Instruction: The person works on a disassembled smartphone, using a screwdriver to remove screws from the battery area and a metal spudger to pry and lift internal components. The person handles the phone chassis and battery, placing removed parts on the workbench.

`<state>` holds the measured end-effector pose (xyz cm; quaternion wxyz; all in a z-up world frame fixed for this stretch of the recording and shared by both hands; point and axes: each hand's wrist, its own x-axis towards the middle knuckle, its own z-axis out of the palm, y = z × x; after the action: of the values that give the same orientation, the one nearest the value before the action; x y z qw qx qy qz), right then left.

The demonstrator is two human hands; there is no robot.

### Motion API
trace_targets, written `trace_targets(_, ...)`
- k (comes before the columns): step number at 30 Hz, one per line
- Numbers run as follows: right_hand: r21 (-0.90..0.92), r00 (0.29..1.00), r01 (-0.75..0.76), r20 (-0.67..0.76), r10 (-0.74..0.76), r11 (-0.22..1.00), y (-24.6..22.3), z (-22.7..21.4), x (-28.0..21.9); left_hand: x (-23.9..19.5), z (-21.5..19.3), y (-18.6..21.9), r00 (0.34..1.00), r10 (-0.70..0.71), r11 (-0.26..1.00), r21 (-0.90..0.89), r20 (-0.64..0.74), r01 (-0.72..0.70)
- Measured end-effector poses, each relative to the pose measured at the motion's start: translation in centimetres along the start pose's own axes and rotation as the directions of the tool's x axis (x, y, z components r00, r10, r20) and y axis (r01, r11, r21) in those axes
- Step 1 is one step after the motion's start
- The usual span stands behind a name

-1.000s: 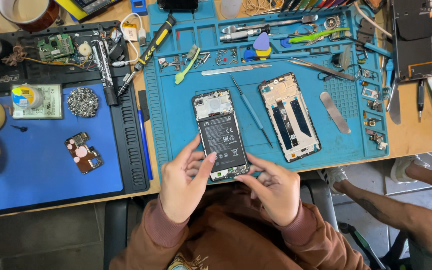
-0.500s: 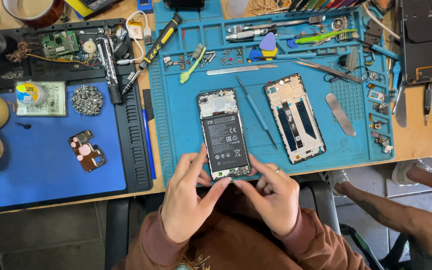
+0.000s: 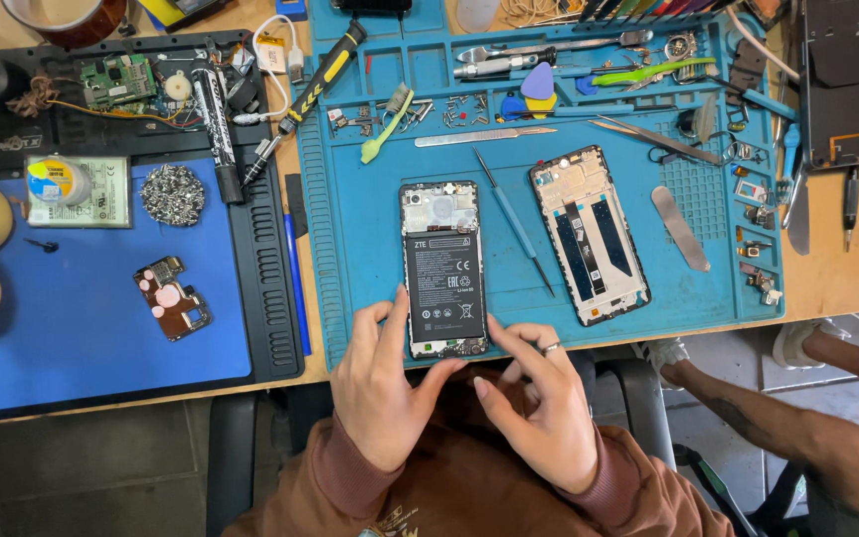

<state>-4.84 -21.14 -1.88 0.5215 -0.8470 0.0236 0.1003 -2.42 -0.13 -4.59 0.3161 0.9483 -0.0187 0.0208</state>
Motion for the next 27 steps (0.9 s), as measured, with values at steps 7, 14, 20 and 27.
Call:
trace_targets(7,-0.168,0.995,0.101,-0.006,-0.103,0.981,0.6,-0.2,0.0,0.0,-0.5,0.1,0.995,0.099,0.995,0.017,0.005,-0.099)
trace_targets(14,-0.298,0.955,0.2,-0.153,-0.254,0.933,-0.3,-3.1,2.5,0.6,-1.8,0.0,0.995,0.06,0.998,-0.033,0.084,-0.058)
trace_targets(20,-0.643,0.832,0.225,-0.263,-0.488,0.732,-1.7,-4.2,6.5,2.7,-4.5,0.7,0.994,0.108,0.954,-0.28,-0.021,-0.11)
trace_targets(27,-0.876,0.752,0.171,-0.179,-0.634,0.45,-1.2,-1.3,9.8,5.2,-5.6,0.9,0.881,0.451,0.846,-0.246,-0.142,-0.473)
